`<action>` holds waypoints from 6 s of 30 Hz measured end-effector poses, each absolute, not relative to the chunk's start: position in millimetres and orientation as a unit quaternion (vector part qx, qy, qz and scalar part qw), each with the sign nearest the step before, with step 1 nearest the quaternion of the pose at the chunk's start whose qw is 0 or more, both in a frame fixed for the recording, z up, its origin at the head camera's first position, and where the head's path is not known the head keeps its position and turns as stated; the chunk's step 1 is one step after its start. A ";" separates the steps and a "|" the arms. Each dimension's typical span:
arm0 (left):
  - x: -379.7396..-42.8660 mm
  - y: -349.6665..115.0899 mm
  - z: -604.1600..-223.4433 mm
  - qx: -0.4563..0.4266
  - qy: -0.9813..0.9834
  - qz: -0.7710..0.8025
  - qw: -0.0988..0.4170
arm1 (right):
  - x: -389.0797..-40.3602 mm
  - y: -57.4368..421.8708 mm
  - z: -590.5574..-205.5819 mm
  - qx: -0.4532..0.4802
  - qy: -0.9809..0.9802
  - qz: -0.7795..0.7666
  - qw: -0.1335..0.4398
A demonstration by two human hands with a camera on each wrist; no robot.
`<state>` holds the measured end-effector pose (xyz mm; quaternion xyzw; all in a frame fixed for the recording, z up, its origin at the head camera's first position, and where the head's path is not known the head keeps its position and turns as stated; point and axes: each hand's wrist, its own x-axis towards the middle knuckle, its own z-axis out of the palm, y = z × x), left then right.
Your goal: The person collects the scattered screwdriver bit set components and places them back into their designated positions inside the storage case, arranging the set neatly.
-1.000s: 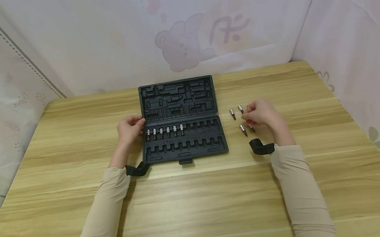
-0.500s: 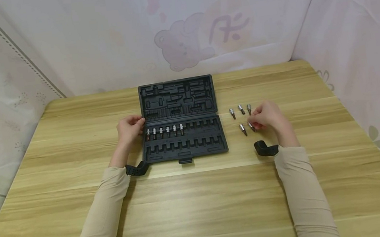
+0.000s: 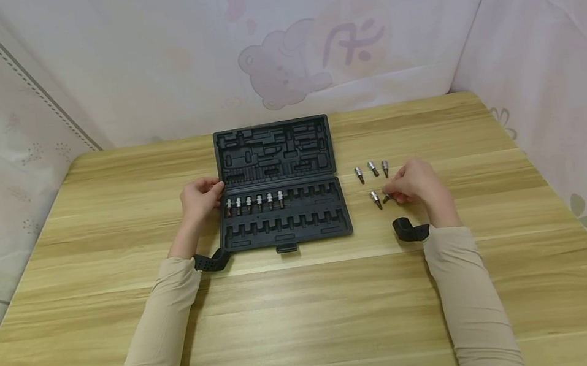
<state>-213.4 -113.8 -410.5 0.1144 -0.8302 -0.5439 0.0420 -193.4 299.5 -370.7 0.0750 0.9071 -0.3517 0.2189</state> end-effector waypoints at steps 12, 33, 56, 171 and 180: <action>-213.3 -114.5 -410.2 0.111 -0.829 -0.546 0.044 | -188.1 294.9 -362.7 0.091 0.916 -0.300 0.252; -213.5 -114.9 -411.7 0.109 -0.827 -0.550 0.039 | -193.6 291.0 -364.2 0.071 0.893 -0.364 0.255; -215.2 -114.8 -409.7 0.110 -0.829 -0.548 0.037 | -197.9 255.6 -346.8 0.017 0.898 -0.374 0.230; -216.4 -114.8 -413.0 0.117 -0.828 -0.547 0.040 | -221.0 151.6 -361.9 -0.005 0.918 -0.326 0.226; -213.8 -114.8 -410.4 0.117 -0.823 -0.555 0.034 | -214.5 169.7 -361.4 -0.003 0.919 -0.329 0.216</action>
